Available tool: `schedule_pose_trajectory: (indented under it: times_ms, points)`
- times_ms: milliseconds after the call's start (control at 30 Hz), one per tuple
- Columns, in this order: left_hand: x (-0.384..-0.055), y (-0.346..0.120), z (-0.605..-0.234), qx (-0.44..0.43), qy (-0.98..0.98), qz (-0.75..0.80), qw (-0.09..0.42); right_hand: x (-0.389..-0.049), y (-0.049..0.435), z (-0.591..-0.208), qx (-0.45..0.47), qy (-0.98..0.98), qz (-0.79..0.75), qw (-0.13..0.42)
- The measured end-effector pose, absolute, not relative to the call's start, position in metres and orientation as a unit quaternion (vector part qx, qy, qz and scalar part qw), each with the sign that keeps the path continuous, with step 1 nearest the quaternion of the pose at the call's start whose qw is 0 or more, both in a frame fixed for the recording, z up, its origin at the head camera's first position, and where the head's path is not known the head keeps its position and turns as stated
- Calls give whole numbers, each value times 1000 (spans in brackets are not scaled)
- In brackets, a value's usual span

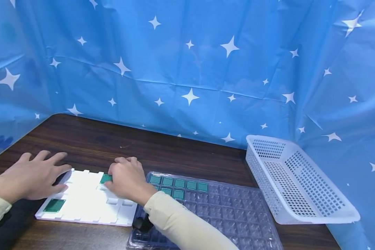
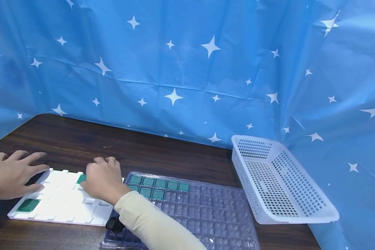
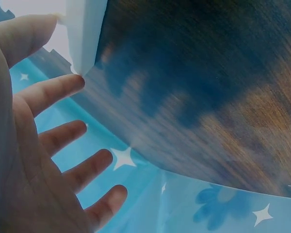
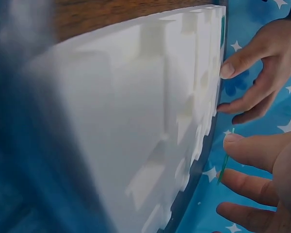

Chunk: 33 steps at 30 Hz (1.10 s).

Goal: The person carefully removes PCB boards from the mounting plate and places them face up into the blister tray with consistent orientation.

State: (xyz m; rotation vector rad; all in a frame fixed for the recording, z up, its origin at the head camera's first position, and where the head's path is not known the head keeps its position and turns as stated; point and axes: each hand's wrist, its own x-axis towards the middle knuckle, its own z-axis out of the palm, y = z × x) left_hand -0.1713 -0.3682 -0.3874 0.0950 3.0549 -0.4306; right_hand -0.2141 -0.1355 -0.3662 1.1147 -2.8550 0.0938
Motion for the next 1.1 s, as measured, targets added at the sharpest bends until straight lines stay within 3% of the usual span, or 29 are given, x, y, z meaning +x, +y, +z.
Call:
schedule_pose_trajectory:
  times_ms: [1100]
  points:
    - [-173,-367,-388,42,987,-156,18,-214,-59,-371,371,-926,47,42]
